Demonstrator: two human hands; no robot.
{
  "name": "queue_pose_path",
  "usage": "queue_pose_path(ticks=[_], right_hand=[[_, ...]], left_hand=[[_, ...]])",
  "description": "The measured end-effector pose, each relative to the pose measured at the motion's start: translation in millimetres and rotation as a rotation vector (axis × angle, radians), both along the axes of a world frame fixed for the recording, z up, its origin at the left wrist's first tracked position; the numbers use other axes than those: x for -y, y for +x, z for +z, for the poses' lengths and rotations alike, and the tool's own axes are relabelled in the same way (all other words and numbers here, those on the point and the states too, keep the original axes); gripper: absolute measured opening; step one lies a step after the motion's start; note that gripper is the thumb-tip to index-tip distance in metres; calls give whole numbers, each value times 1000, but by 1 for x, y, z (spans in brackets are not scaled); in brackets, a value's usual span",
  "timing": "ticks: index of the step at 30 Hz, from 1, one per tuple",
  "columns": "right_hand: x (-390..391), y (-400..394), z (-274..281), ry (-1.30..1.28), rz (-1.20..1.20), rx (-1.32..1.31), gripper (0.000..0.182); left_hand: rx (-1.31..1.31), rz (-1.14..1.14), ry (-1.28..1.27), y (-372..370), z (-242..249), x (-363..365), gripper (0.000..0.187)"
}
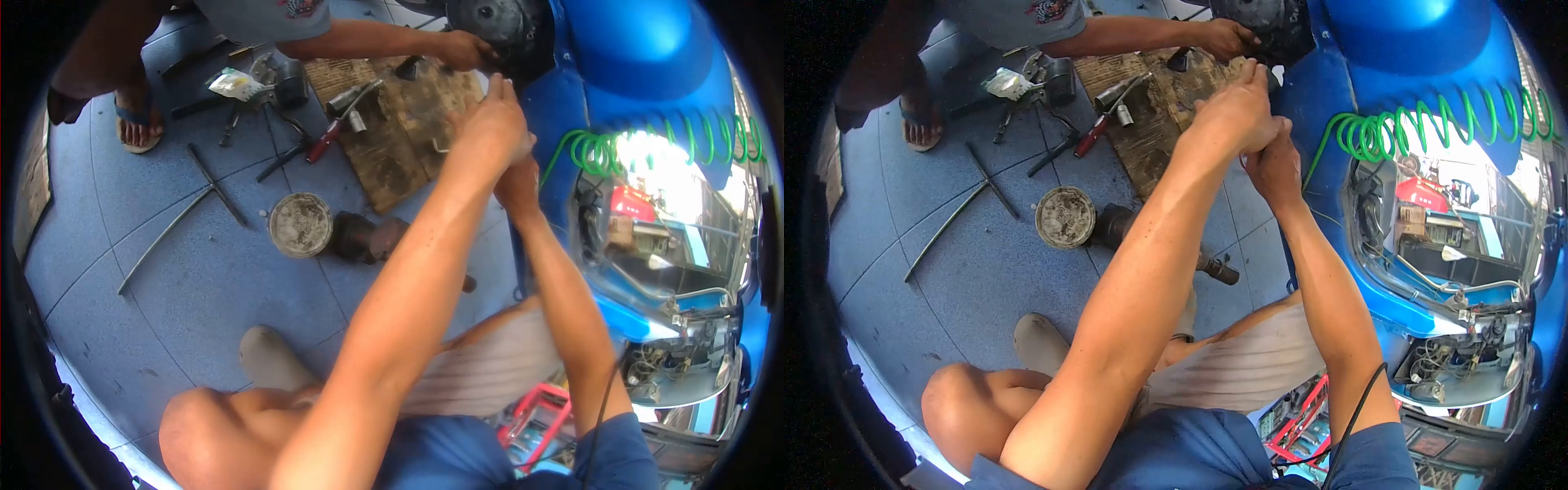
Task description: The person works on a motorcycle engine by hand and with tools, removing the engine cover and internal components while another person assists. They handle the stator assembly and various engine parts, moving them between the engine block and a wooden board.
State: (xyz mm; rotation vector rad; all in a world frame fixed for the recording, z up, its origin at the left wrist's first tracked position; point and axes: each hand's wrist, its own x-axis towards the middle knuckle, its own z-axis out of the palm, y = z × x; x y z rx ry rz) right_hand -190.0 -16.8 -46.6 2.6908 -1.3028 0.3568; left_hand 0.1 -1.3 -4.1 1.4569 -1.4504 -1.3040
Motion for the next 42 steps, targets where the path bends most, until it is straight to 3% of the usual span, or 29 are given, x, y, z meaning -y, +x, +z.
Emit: queue_pose_path(ticks=[17, 26, 42], right_hand=[[-5, 8, 4, 61, 0, 110, 44], [1, 5, 2, 66, 90, 120, 41], [-1, 5, 3, 73, 43, 93, 39]], left_hand=[[70, 13, -48, 0, -2, 5, 91], [46, 23, -53, 0, -3, 5, 94], [65, 45, -75, -1, -6, 6, 94]])
